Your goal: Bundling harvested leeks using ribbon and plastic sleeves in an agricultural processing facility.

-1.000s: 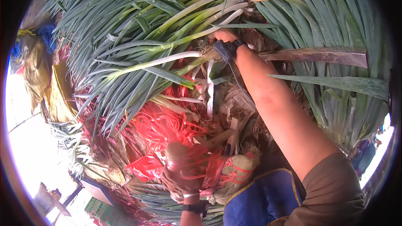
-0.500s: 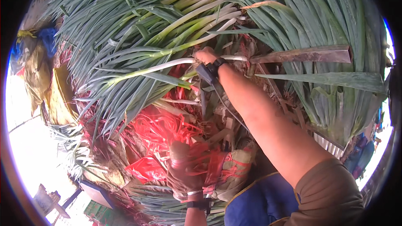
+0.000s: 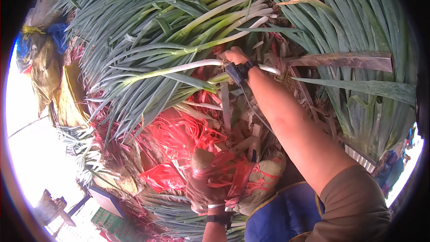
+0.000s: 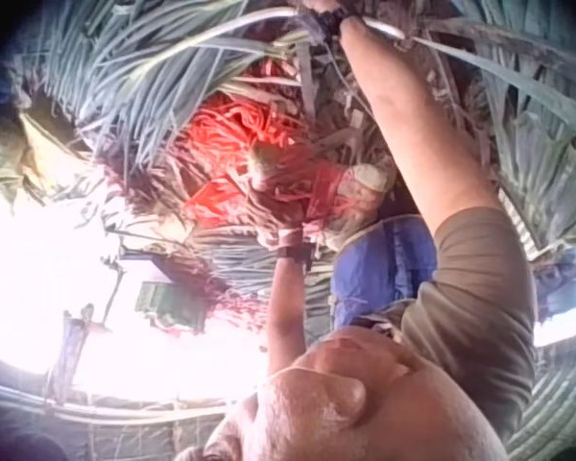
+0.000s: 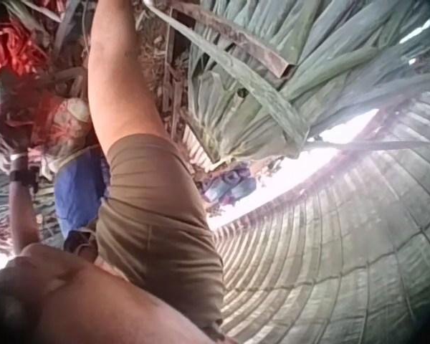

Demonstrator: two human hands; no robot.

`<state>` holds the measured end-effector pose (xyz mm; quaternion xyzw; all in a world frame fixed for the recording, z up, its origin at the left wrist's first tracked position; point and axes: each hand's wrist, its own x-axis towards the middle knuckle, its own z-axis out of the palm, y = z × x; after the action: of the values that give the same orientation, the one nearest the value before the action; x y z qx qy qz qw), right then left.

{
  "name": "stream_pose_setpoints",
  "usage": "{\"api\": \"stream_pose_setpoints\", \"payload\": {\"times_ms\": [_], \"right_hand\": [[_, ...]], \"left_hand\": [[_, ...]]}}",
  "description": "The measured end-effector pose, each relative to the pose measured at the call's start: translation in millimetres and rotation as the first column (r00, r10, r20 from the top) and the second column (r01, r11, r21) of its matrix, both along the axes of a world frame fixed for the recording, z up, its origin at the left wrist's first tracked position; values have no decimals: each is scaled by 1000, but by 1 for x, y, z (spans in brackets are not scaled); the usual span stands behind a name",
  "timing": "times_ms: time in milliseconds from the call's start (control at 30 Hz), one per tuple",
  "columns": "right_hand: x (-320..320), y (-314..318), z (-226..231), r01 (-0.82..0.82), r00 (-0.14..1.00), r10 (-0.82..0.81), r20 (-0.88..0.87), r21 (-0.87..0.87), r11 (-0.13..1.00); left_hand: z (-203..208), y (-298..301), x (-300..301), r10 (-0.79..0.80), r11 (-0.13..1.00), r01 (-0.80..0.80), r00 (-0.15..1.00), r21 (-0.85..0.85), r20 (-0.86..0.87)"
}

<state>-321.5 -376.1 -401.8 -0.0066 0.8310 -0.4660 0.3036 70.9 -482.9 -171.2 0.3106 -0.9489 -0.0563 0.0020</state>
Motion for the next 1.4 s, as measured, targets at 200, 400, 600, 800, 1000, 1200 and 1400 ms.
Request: {"api": "stream_pose_setpoints", "payload": {"times_ms": [200,400,600,800,1000,1200,1400], "right_hand": [[24,22,23,105,994,-103,26,-407,907],[22,70,43,784,621,-500,604,-493,377],[65,83,104,681,732,-167,661,-702,209],[90,78,257,170,982,-162,97,-826,538],[99,120,376,-291,892,-105,-439,-737,610],[205,189,429,-81,860,-252,-445,-605,792],[340,268,473,-47,996,-17,-92,-650,759]], "left_hand": [[-2,-3,-4,-14,1000,14,1000,-28,-1],[-8,-3,-3,-15,996,15,1000,-86,5],[-2,-3,-4,-22,992,14,998,-122,-63],[-11,-8,1,-34,990,20,995,-143,-96],[-9,-5,-9,34,995,-39,998,-94,-55],[27,12,-11,-38,987,30,998,-161,-46],[126,131,53,71,662,-112,994,741,86]]}}
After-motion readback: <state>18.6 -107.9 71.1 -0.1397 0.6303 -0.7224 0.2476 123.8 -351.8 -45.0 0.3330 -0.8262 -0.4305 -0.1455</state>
